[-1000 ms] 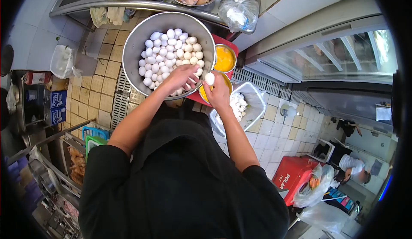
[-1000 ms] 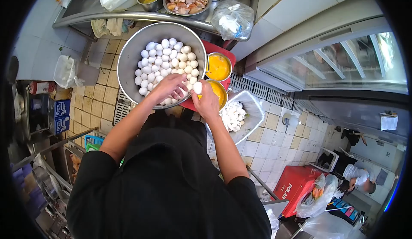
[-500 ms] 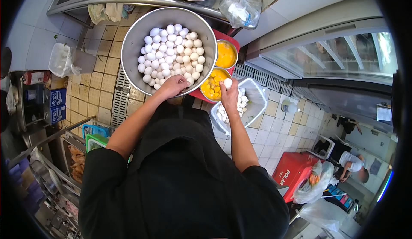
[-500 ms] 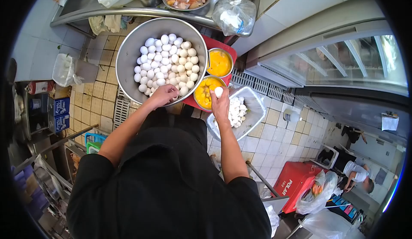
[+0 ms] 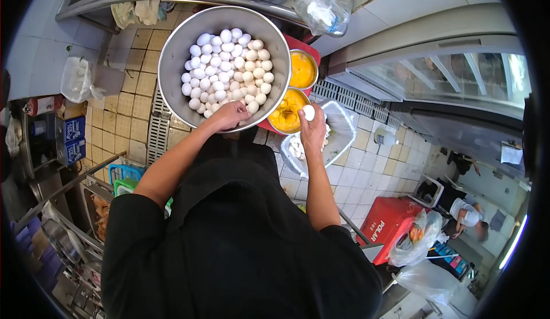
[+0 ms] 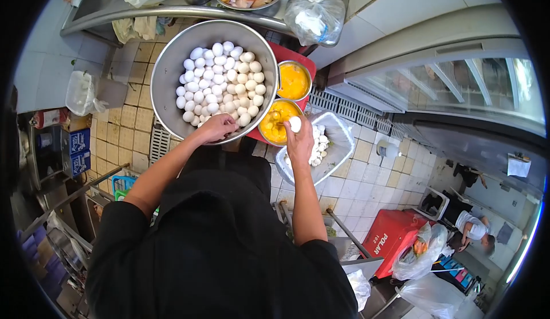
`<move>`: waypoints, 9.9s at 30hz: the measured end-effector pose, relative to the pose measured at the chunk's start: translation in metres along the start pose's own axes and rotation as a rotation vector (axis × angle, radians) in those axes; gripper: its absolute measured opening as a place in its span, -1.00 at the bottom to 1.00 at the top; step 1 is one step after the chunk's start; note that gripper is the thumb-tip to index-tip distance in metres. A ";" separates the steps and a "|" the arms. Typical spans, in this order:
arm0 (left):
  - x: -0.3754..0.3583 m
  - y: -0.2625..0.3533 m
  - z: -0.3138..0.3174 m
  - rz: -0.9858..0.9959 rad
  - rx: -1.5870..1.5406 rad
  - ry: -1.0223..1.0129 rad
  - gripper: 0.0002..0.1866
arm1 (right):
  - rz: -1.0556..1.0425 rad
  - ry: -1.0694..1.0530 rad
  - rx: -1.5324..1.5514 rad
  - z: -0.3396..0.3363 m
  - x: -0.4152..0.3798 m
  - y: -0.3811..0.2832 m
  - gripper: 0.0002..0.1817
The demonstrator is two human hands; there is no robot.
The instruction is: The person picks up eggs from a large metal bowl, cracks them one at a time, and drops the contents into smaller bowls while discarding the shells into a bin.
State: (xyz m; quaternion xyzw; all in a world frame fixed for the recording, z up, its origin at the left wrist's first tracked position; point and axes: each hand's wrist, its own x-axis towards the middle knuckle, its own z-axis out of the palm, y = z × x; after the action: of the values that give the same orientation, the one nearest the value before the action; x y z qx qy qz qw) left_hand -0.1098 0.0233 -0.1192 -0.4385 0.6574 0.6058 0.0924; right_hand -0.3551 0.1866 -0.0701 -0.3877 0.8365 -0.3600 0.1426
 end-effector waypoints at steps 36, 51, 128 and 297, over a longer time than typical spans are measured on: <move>0.161 -0.026 -0.173 0.460 0.976 0.486 -0.42 | -0.498 -0.403 -0.346 0.286 0.197 -0.115 -0.72; 0.143 -0.034 -0.174 0.400 0.682 0.452 -0.47 | 0.775 -0.646 1.503 0.096 0.078 -0.131 -0.49; -0.052 0.066 -0.016 -0.019 -1.362 -0.142 -0.56 | -0.146 -0.301 0.226 0.017 0.017 -0.051 -0.56; -0.028 0.040 -0.008 -0.130 -0.345 0.085 -0.63 | 0.157 -0.078 0.210 0.004 0.013 0.008 -0.53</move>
State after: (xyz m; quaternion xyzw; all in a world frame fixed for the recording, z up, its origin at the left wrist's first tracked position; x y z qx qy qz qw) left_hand -0.1174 0.0245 -0.0700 -0.5146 0.5174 0.6832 0.0268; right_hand -0.3657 0.1785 -0.0776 -0.3176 0.8159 -0.4178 0.2425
